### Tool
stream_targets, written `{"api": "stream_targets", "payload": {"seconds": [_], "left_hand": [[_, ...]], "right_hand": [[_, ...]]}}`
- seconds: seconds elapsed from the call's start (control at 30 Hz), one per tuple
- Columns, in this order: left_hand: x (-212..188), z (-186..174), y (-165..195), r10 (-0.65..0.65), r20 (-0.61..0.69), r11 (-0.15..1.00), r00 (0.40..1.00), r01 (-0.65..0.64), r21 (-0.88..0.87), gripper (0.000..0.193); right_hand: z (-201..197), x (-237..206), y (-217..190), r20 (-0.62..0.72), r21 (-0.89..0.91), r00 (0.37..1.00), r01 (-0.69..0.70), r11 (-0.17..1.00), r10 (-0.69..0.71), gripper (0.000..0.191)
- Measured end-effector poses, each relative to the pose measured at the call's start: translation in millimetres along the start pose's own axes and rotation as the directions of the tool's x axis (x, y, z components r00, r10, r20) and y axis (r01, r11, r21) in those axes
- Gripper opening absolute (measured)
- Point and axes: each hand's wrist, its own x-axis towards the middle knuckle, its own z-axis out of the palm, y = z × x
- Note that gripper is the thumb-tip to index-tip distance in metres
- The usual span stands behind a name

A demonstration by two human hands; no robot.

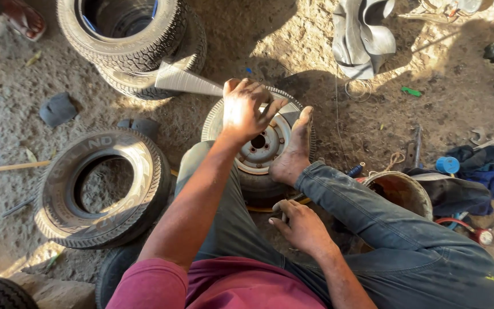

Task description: The person sits on the ground with a small tire and wheel between their legs. They use a long metal rod to work on the valve stem area of the wheel, then fit a fitting onto the valve and appear to inflate the tire with an air hose, before lifting and repositioning the tire.

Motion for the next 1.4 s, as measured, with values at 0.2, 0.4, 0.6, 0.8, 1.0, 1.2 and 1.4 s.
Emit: {"api": "stream_targets", "payload": {"seconds": [0.2,0.4,0.6,0.8,1.0,1.2,1.4], "left_hand": [[-8,-1,-11,-0.095,-0.463,0.965,0.881,-0.033,-0.261,0.044],[-2,-17,-35,-0.407,0.008,0.853,0.913,0.384,-0.353,0.032],[11,-16,-72,-0.256,0.271,0.965,0.928,0.261,0.017,0.031],[19,-13,-87,-0.06,0.329,0.982,0.942,0.115,-0.15,0.045],[8,4,-64,-0.188,0.152,0.945,0.97,0.137,0.298,0.019],[3,-24,-64,0.009,0.203,0.992,0.979,-0.033,0.118,0.015],[0,-32,-52,-0.004,0.135,0.997,0.991,-0.007,0.083,0.024]], "right_hand": [[-1,0,4,-0.002,-0.027,1.0,0.002,1.0,-0.002,0.035],[0,-2,4,0.01,-0.029,1.0,0.008,1.0,-0.008,0.034],[0,-2,3,0.014,-0.033,0.999,0.03,0.999,-0.029,0.036],[-2,-2,2,0.038,-0.04,0.998,-0.043,0.998,0.045,0.037],[1,4,2,0.026,-0.001,1.0,-0.016,1.0,0.016,0.036],[-6,9,4,-0.069,0.061,0.997,0.023,0.998,-0.019,0.031],[-81,63,-14,-0.503,0.168,0.863,0.143,0.975,-0.04,0.03]]}}
